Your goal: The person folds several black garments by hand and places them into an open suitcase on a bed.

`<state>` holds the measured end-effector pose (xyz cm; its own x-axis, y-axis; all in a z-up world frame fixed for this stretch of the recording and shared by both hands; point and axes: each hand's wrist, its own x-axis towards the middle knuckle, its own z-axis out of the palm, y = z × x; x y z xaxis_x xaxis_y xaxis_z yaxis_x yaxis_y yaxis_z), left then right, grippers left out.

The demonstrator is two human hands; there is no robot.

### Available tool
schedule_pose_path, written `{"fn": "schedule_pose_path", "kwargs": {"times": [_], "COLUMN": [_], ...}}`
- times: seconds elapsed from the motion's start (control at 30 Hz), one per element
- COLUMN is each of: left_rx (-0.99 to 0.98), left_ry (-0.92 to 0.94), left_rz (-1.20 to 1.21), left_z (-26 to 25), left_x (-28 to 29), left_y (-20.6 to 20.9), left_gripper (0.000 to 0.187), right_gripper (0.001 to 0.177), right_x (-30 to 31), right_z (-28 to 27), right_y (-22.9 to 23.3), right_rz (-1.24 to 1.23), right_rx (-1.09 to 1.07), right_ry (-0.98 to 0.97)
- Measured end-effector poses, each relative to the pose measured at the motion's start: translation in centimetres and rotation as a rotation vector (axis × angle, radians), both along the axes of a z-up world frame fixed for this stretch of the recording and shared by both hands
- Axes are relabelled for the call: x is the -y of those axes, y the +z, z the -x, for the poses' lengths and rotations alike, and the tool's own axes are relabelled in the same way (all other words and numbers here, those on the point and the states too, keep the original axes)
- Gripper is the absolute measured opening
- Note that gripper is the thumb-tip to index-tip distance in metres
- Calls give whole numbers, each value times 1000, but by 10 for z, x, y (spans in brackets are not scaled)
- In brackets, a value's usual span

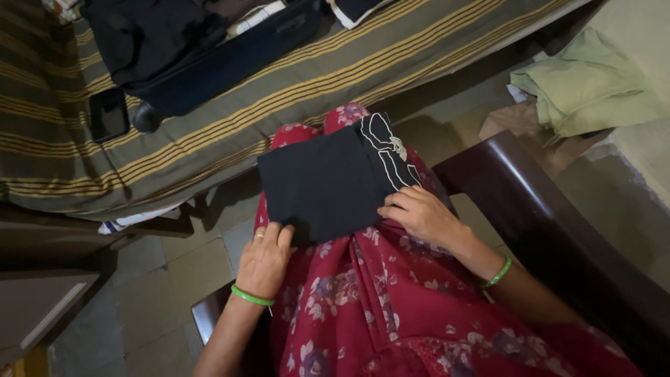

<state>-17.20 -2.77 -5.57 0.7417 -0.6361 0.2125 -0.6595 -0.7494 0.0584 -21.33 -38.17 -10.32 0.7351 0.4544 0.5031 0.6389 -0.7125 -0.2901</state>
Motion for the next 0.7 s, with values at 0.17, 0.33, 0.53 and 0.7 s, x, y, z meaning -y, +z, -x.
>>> {"fn": "schedule_pose_path", "kwargs": {"times": [0.17, 0.33, 0.53, 0.7], "left_rx": [79, -286, -240, -221], "left_ry": [-55, 25, 120, 59], "left_rz": [14, 129, 319, 500], "left_z": [-2, -8, -80, -114], "left_x": [-6, -7, 44, 173], "left_y": [-13, -3, 10, -27], "left_gripper": [16, 27, 25, 39], "right_gripper": [3, 9, 10, 13], "right_x": [10, 17, 27, 29], "right_z": [-8, 2, -82, -160], "right_y": [-22, 13, 21, -28], "right_rz": [-6, -76, -231, -296], "right_rx": [159, 14, -89, -360], "right_ry": [23, -96, -255, -204]}}
